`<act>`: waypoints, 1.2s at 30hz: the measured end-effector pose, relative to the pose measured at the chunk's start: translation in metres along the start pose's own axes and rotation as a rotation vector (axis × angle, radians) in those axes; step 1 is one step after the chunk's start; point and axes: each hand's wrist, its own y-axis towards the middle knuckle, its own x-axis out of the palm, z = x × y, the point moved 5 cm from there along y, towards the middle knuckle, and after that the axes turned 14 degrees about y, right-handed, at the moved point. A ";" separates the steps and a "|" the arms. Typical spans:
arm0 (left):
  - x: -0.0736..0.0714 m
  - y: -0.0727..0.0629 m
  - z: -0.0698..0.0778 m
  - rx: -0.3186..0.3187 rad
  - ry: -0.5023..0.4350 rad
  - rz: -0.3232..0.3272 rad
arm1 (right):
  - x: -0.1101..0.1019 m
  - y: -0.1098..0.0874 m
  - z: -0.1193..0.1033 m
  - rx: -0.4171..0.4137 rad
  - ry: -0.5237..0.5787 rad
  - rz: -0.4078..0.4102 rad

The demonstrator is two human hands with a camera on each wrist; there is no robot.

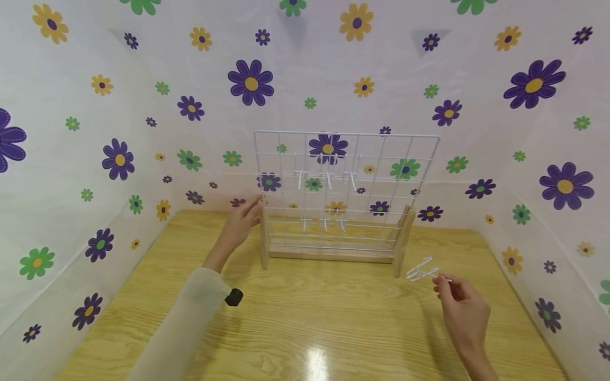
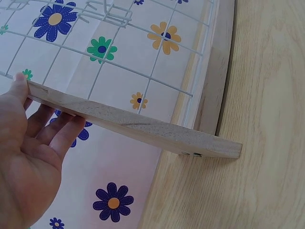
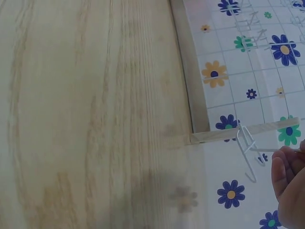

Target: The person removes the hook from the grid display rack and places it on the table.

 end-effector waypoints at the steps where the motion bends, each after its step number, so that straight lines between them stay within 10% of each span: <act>1: 0.000 0.000 0.000 0.002 0.000 -0.001 | 0.000 -0.001 0.000 0.004 -0.005 0.000; 36: 0.000 -0.001 -0.002 -0.026 0.016 -0.001 | 0.004 -0.025 0.025 0.200 -0.206 -0.095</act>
